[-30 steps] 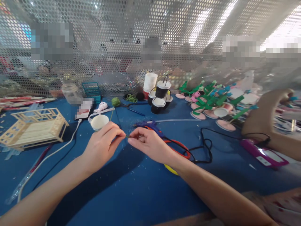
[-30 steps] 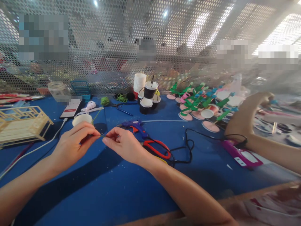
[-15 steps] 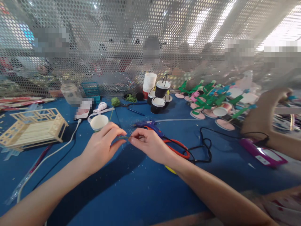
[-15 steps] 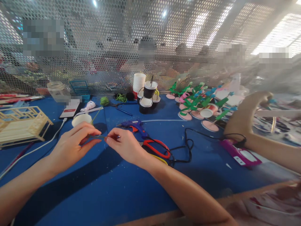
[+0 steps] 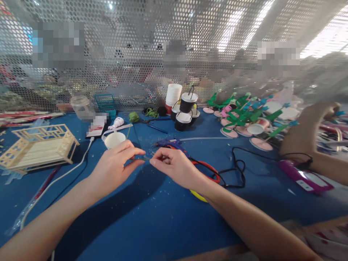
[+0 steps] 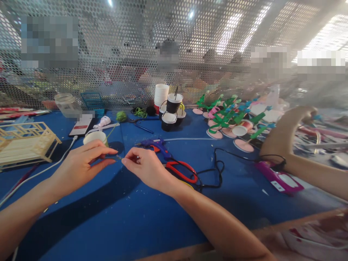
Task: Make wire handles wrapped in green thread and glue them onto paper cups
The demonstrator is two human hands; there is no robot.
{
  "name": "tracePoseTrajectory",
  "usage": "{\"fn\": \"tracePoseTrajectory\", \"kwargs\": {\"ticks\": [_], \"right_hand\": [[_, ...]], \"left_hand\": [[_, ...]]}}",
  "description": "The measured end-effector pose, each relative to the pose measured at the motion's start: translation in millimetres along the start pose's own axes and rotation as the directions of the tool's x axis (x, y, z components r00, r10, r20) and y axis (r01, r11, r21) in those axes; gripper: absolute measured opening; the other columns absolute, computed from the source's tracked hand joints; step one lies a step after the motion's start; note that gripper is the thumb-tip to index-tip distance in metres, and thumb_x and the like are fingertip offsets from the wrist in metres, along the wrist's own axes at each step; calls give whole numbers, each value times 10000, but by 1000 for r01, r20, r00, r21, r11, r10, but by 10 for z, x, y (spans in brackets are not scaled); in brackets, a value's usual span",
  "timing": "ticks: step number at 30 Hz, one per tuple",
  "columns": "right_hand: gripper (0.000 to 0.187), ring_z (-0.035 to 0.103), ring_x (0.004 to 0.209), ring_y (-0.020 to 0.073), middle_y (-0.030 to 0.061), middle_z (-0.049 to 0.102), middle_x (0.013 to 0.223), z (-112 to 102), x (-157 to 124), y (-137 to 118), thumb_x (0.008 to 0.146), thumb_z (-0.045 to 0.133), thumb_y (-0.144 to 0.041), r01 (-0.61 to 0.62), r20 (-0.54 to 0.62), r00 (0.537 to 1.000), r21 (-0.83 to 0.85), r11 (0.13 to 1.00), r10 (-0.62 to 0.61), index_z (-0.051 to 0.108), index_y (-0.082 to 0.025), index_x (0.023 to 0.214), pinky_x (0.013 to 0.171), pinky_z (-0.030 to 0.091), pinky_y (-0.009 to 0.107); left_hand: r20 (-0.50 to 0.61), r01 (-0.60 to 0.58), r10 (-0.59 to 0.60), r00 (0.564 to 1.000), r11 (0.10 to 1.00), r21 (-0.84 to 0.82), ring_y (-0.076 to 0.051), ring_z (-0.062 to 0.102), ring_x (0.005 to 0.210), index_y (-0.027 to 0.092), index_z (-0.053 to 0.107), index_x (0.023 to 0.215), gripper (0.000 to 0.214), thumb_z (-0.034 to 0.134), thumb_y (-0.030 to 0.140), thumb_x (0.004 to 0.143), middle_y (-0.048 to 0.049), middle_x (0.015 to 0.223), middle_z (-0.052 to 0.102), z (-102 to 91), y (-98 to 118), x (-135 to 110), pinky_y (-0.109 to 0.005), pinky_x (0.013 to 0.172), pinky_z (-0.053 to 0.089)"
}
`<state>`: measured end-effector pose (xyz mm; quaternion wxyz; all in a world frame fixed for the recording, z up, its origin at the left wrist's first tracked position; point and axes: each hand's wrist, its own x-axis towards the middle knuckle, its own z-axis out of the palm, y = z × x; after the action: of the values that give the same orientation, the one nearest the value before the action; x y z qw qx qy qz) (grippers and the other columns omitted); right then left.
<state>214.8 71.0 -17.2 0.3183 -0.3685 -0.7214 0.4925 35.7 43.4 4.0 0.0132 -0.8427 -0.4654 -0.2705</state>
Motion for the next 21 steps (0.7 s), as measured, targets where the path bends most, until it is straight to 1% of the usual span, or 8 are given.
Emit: {"fn": "tracePoseTrajectory", "kwargs": {"ticks": [4, 9, 11, 13, 16, 18, 19, 21], "right_hand": [[169, 336, 464, 53, -42, 435, 552, 0, -12, -22, 746, 501, -305, -4, 15, 1000, 6, 1000, 4, 520, -161, 661, 417, 271, 181], [153, 334, 470, 51, -44, 433, 561, -4, -24, -40, 744, 507, -283, 4, 27, 1000, 10, 1000, -4, 515, -159, 655, 421, 269, 179], [154, 328, 465, 51, -45, 428, 554, -6, -25, -46, 746, 504, -280, 1, 27, 1000, 4, 1000, -1, 512, -159, 651, 417, 266, 179], [160, 327, 458, 52, -46, 424, 542, -6, -25, -52, 746, 503, -286, -6, 25, 1000, -3, 1000, 6, 511, -161, 646, 412, 265, 180], [168, 330, 453, 53, -48, 420, 531, -1, -23, -52, 742, 504, -292, -14, 21, 1000, -9, 1000, 14, 508, -162, 636, 410, 265, 180], [169, 330, 455, 53, -47, 419, 530, 3, -20, -46, 742, 505, -293, -13, 23, 1000, -13, 1000, 13, 507, -162, 636, 407, 264, 178], [167, 329, 456, 53, -47, 419, 531, 4, -18, -42, 742, 505, -293, -11, 22, 1000, -15, 1000, 11, 509, -161, 639, 406, 263, 177], [163, 331, 457, 54, -46, 420, 531, 2, -15, -35, 742, 504, -294, -8, 17, 1000, -20, 1000, 9, 513, -161, 646, 406, 263, 177]], "left_hand": [[56, 93, -91, 994, 995, -42, -91, 477, 552, 171, 599, 876, 203, 564, 305, 727, 20, 629, 493, 31, -6, 23, -199, 500, 390], [116, 133, -117, 986, 982, -136, -82, 461, 520, 163, 609, 715, 143, 528, 275, 753, 21, 584, 492, 50, -3, 29, -186, 475, 356], [128, 147, -134, 983, 984, -100, -88, 479, 538, 157, 599, 671, 150, 524, 257, 754, 13, 598, 515, 37, -11, 22, -192, 495, 365], [164, 147, -145, 976, 989, 1, -102, 502, 558, 151, 592, 646, 128, 533, 216, 738, 5, 607, 534, 21, -19, 10, -204, 517, 375], [325, 106, -152, 934, 982, 153, -123, 533, 548, 153, 589, 596, 112, 560, 182, 701, -1, 591, 556, 6, -20, -16, -217, 505, 367], [414, 78, -142, 899, 983, 167, -125, 532, 508, 157, 581, 567, 144, 595, 249, 677, 4, 564, 557, 2, -9, -25, -215, 471, 349], [425, 78, -135, 895, 986, 149, -124, 527, 491, 159, 579, 574, 171, 609, 302, 664, 8, 555, 554, -1, -1, -25, -213, 457, 343], [383, 114, -143, 913, 989, 99, -120, 518, 472, 161, 583, 654, 233, 618, 390, 640, 18, 550, 552, -21, 16, -13, -210, 445, 345]]}}
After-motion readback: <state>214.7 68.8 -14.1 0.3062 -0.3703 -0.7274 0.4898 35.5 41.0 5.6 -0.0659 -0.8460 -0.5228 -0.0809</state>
